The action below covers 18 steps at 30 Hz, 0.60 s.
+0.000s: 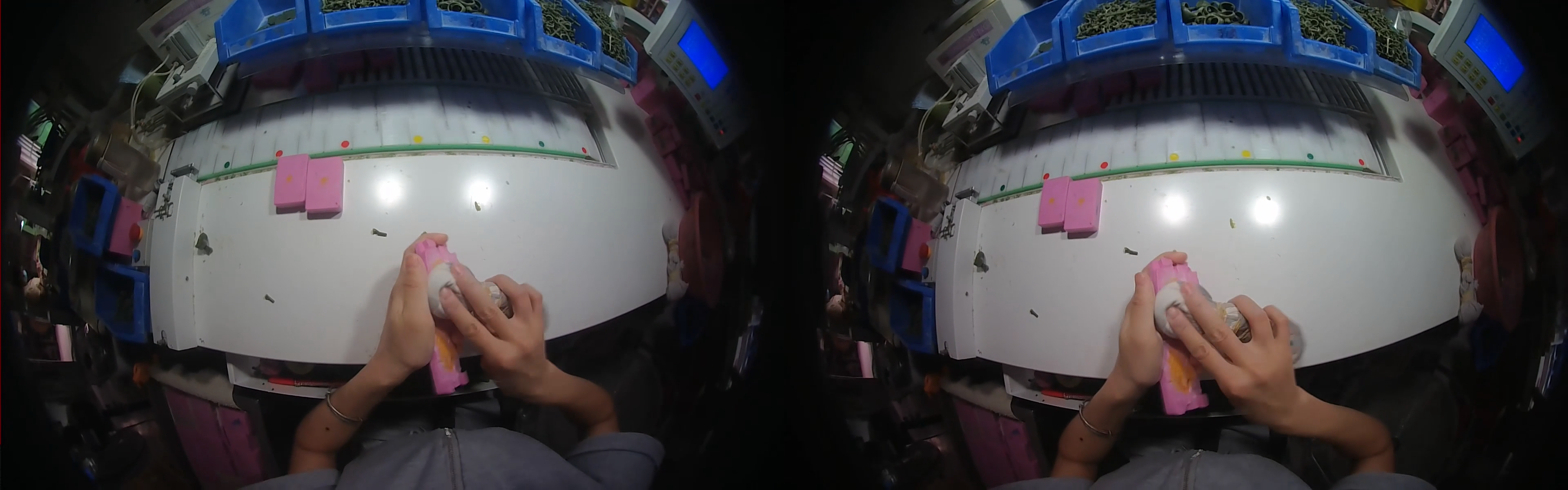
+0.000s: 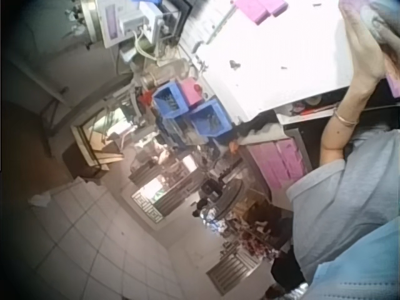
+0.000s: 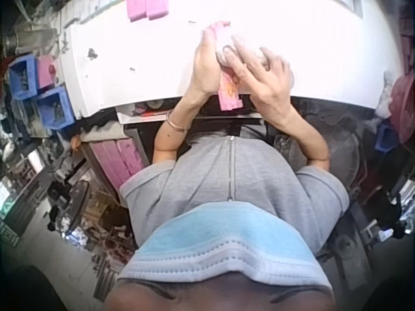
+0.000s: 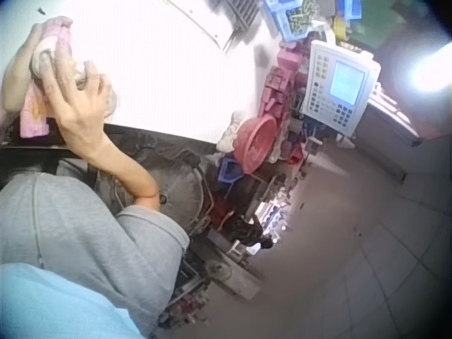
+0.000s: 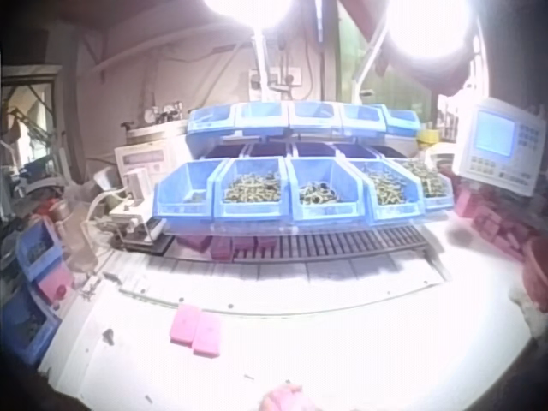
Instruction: The person inserts small metal components and green plastic pieces into pink silicone molds, wipes the surface of the molds with a cloth, and organizes them on a workbench.
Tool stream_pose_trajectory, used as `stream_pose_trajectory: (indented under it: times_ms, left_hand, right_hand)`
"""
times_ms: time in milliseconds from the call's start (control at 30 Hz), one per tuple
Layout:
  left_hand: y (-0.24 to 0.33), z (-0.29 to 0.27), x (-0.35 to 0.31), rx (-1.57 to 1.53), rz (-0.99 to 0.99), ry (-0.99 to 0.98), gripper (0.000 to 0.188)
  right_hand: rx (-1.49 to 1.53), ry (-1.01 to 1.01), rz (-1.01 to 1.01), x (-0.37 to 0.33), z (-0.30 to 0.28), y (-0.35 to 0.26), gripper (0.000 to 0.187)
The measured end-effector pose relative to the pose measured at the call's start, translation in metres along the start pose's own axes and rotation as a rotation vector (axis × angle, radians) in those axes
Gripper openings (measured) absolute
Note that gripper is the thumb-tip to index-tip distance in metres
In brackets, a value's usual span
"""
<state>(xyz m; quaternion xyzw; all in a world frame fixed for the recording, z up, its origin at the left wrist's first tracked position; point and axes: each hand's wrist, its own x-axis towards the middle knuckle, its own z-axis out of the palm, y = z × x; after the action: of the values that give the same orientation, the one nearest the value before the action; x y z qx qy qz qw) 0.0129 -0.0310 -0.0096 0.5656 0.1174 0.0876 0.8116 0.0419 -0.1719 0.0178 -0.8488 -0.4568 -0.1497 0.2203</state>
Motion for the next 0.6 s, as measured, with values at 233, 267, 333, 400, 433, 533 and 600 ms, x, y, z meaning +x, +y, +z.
stream_pose_trajectory:
  times_ms: [233, 267, 333, 400, 433, 533, 600]
  left_hand:
    - [0.002, -0.003, -0.003, -0.054, -0.088, 0.004, 0.052]
    - [0.001, -0.004, -0.002, -0.003, -0.055, -0.002, 0.052]
    - [-0.005, -0.007, 0.0, 0.04, -0.035, -0.011, 0.051]
    - [-0.011, -0.013, -0.001, -0.01, 0.012, 0.004, 0.045]
    - [-0.01, -0.013, -0.002, -0.012, 0.005, 0.009, 0.045]
    - [-0.002, -0.012, 0.0, 0.09, 0.207, 0.041, 0.059]
    - [0.009, -0.005, -0.003, 0.091, 0.231, 0.028, 0.06]
  right_hand:
    - [-0.061, 0.052, -0.017, -0.003, -0.004, -0.003, 0.043]
    - [-0.086, 0.035, -0.037, -0.003, 0.0, -0.005, 0.042]
    - [-0.119, -0.01, -0.062, -0.003, 0.001, -0.006, 0.042]
    - [-0.063, -0.021, -0.049, 0.001, -0.004, -0.003, 0.043]
    - [-0.005, -0.023, -0.04, 0.002, -0.005, -0.003, 0.044]
    - [0.15, -0.043, 0.033, 0.0, -0.018, -0.005, 0.049]
    - [0.107, -0.27, -0.092, -0.003, -0.019, -0.008, 0.058]
